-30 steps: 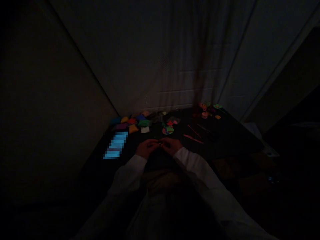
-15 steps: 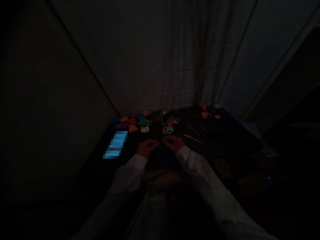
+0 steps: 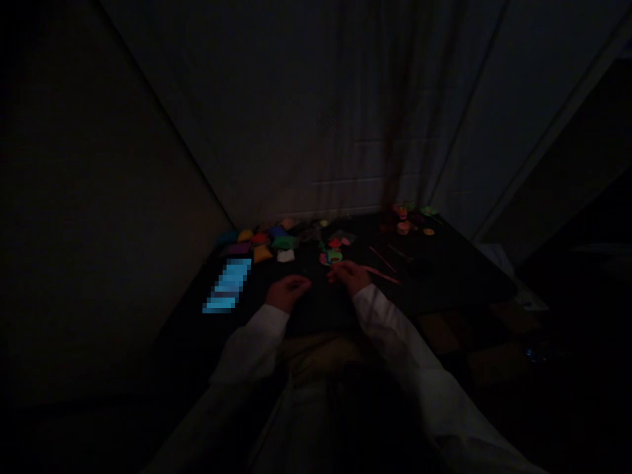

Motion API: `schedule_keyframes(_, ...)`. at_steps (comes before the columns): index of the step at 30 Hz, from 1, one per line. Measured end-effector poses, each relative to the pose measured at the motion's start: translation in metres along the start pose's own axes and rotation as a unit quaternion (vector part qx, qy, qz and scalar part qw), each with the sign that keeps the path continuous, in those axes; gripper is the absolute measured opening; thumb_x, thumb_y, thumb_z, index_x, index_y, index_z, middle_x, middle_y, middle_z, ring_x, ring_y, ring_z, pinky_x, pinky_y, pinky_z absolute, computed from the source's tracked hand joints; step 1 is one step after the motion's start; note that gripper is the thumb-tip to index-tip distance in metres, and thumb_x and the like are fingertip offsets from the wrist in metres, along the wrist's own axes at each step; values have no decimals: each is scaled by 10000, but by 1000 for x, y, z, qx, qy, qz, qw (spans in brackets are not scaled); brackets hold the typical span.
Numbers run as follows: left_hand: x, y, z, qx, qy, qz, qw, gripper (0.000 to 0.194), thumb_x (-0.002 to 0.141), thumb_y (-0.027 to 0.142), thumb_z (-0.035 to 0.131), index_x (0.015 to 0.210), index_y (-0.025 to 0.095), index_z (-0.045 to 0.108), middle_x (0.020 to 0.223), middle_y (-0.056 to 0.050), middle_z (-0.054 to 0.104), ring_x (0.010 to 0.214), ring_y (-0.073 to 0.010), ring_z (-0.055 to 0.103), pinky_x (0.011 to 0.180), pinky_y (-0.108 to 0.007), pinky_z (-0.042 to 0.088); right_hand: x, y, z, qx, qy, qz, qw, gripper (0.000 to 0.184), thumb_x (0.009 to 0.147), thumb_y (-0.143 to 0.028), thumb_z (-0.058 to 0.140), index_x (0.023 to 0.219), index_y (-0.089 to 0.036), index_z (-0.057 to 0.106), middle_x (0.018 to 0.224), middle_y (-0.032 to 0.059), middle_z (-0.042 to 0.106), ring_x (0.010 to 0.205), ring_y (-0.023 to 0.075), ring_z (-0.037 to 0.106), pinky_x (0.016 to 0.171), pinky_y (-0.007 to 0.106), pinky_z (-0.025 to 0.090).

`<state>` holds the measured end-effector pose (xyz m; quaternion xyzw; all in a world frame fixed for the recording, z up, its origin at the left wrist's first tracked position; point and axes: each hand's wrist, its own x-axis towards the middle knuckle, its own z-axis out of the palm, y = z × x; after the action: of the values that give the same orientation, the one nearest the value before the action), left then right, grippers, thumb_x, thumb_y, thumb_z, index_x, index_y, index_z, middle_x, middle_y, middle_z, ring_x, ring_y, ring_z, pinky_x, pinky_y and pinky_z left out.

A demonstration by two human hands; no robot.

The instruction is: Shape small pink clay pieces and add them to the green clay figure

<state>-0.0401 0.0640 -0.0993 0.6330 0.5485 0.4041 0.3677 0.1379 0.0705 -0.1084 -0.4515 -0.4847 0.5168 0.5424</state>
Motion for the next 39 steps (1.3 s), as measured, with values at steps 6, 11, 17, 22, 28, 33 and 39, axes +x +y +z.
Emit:
schedule_keyframes(6,1,-1,1,-3,0,0,1000,206,571,338,600,682,164,601,691,-15,631,667,-131,576,641,-247,452,1,0,-2,26,5,23,999,355,544,-417,618,764,-149,545,660,27,613,536,107,557,505,228,430)
schedule_keyframes(11,0,-1,1,-1,-2,2,1000,209,574,342,597,683,164,601,685,-13,627,658,-128,573,642,-245,450,0,-2,-1,34,9,26,999,344,547,-412,627,750,-156,519,647,18,611,524,100,556,497,219,423)
schedule_keyframes(17,1,-3,1,-1,-5,4,1000,216,574,347,597,690,164,601,692,-15,628,665,-130,574,645,-250,451,0,-2,0,42,7,28,999,350,538,-409,635,743,-160,500,645,17,616,522,104,560,492,218,415)
schedule_keyframes(22,1,-2,1,-4,-8,2,1000,205,572,341,600,680,167,604,681,-10,630,657,-127,574,634,-244,453,1,-1,-1,56,2,29,998,329,542,-396,619,746,-158,517,663,21,619,544,110,569,512,228,426)
schedule_keyframes(28,-1,1,1,-11,-1,3,1000,192,569,326,602,676,166,605,683,-11,632,656,-127,576,639,-246,459,2,2,-2,63,11,29,998,274,533,-341,612,716,-161,516,674,24,625,561,120,576,498,223,421)
schedule_keyframes(33,-1,1,1,-14,-5,3,1000,200,574,338,598,673,164,602,686,-14,631,665,-130,575,652,-247,456,1,1,-1,67,13,26,997,235,536,-309,602,696,-163,512,672,20,624,567,118,575,500,219,419)
schedule_keyframes(39,0,-2,2,-16,-5,-3,1000,213,573,341,593,685,160,599,687,-20,627,662,-136,576,641,-253,451,1,1,-1,76,7,29,997,219,535,-306,597,663,-167,486,666,18,620,568,120,573,497,225,412)
